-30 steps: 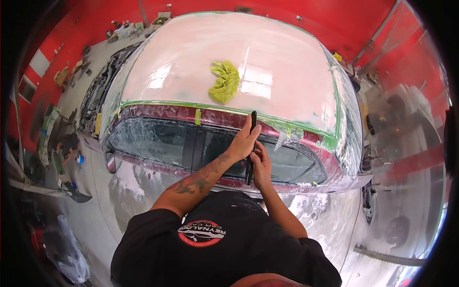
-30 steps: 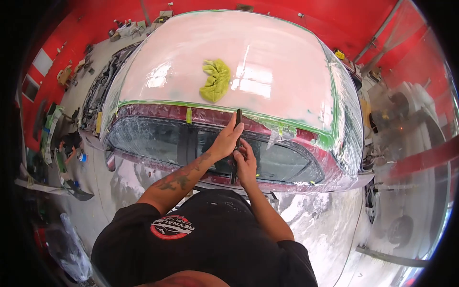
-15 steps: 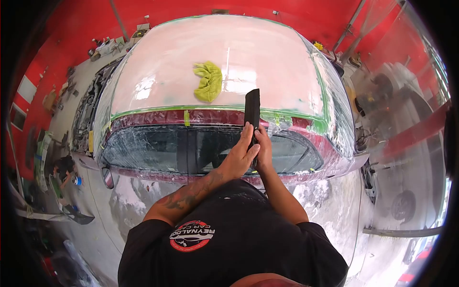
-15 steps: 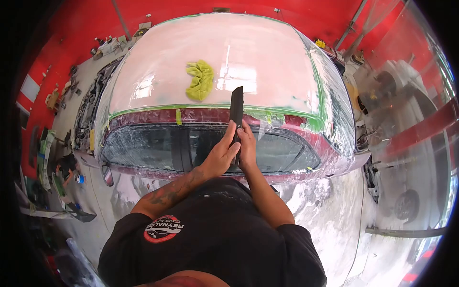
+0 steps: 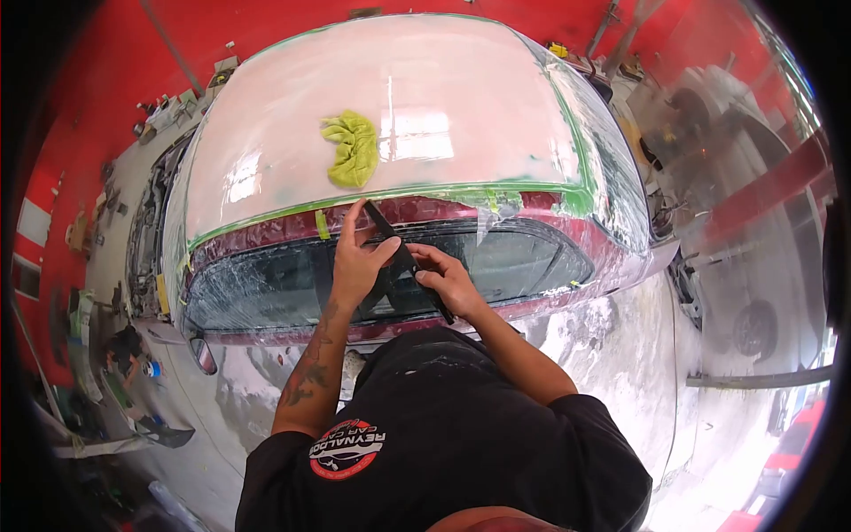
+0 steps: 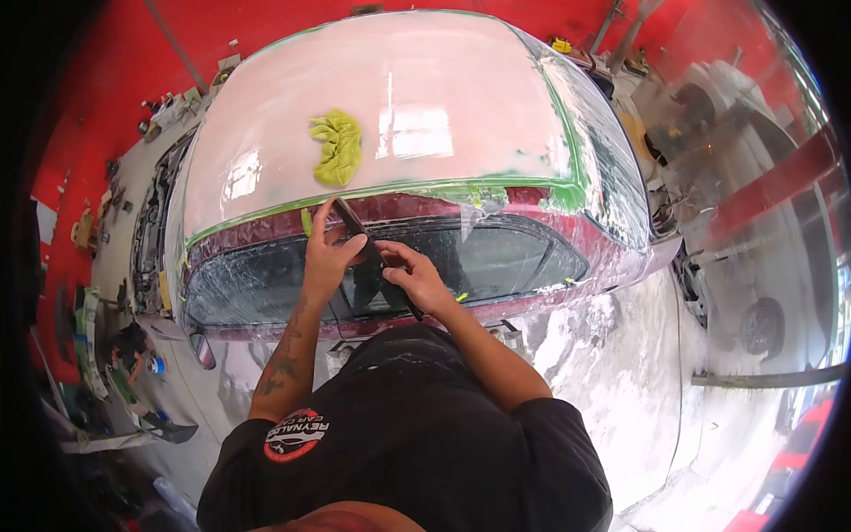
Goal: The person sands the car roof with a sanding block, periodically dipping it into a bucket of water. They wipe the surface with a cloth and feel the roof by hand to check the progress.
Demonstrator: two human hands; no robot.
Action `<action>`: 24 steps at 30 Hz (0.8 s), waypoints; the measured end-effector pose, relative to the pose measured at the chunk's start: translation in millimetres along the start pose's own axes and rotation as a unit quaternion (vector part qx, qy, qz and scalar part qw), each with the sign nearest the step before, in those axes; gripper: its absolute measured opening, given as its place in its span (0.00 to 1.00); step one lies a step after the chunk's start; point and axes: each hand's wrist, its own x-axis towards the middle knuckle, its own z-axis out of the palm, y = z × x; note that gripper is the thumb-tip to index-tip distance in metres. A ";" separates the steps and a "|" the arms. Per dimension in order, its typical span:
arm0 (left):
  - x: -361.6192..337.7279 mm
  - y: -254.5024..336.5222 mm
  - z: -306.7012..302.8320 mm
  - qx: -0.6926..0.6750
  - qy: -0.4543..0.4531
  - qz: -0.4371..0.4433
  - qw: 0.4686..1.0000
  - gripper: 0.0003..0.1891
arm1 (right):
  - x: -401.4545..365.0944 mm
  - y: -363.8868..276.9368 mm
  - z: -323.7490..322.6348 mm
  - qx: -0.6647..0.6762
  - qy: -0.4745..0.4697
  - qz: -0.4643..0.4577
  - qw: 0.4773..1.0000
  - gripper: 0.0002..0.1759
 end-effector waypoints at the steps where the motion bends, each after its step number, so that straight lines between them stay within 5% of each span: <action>1: -1.0 -2.8 -0.6 0.002 -0.005 -0.002 1.000 0.45 | -1.6 -0.7 0.2 -0.009 -0.009 0.002 1.000 0.30; 16: -1.0 -31.7 -16.4 -0.061 0.042 0.006 0.997 0.41 | 12.8 -22.0 -3.6 -0.074 -0.111 0.099 0.986 0.33; 18: -5.7 -48.4 -13.3 -0.042 0.114 0.047 0.992 0.39 | 25.6 -22.4 3.4 -0.241 -0.037 0.059 0.968 0.32; 20: -14.4 -64.4 -13.5 0.001 0.181 -0.017 0.983 0.31 | 38.7 -23.3 18.1 -0.312 -0.014 0.082 0.947 0.31; 22: -19.9 -80.0 -18.0 -0.009 0.158 -0.037 0.987 0.25 | 45.8 -15.7 32.7 -0.536 -0.006 -0.120 0.835 0.32; 24: -24.3 -73.2 -25.8 -0.113 0.187 -0.116 0.969 0.22 | 51.5 -12.4 54.8 -0.537 -0.077 -0.164 0.824 0.35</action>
